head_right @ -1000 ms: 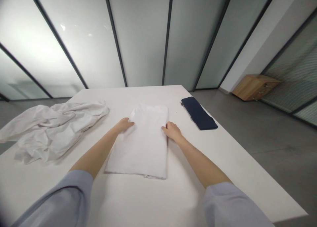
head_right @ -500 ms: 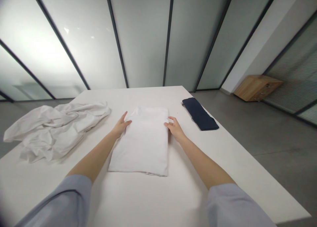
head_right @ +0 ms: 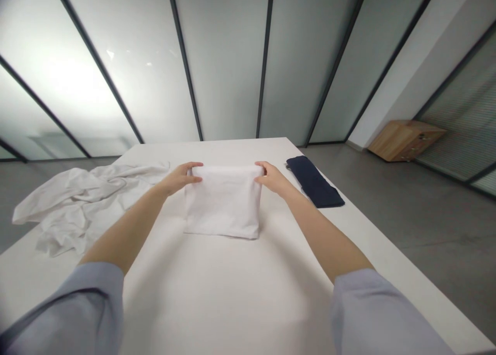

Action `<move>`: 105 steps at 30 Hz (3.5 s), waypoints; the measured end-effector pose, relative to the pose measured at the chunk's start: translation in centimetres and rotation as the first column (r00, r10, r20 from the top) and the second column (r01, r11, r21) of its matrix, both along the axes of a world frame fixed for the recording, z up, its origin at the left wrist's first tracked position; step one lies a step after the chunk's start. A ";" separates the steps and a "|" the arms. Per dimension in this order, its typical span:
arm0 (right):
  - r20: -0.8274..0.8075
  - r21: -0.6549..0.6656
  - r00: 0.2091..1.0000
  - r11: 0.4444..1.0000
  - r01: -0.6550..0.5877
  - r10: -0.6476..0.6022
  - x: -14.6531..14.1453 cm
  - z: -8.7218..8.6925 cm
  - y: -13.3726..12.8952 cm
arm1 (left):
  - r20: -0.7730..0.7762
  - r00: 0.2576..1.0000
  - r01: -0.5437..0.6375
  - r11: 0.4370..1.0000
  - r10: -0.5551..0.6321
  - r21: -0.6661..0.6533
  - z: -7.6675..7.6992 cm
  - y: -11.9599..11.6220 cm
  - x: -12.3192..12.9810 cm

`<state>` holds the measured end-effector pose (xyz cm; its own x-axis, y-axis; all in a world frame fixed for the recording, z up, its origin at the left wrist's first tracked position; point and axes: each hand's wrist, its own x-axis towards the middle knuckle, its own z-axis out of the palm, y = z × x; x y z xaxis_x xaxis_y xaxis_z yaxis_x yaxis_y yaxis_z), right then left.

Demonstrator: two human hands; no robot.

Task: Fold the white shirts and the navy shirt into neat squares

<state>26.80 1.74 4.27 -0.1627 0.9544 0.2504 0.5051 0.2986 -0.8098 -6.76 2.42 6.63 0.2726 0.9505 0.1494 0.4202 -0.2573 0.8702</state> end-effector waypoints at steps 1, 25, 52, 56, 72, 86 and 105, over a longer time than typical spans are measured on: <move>0.063 0.033 0.998 0.999 0.030 -0.032 -0.2 0.4 1.0 | -0.088 0.996 -0.017 0.999 0.019 0.030 0.5 0.7 0.2; 0.573 0.255 0.813 0.920 -0.297 0.104 0.2 -6.5 -7.0 | -0.759 0.590 0.079 0.916 0.275 0.393 -6.6 -10.9 -2.2; -0.058 -0.147 0.975 0.968 0.204 -0.214 -4.5 -10.2 2.3 | -0.125 0.932 -0.344 0.939 0.340 -0.011 -9.9 -3.9 -0.3; -0.136 0.004 0.977 0.987 0.164 -0.162 -4.9 -11.4 2.3 | -0.082 0.942 -0.329 0.944 0.325 -0.037 -10.3 -5.2 -0.9; -0.164 -0.035 0.961 0.975 0.218 -0.221 -4.9 -11.9 2.0 | -0.115 0.936 -0.337 0.941 0.333 -0.019 -10.8 -5.3 0.3; -0.048 -0.036 0.944 0.945 0.325 -0.327 -5.2 -11.4 1.2 | -0.146 0.912 -0.375 0.924 0.383 0.080 -10.2 -6.0 0.0; 0.729 0.056 0.684 0.991 -0.122 0.043 -8.8 -8.6 -2.4 | -0.769 0.613 -0.090 0.983 0.182 0.161 -9.9 -8.0 4.7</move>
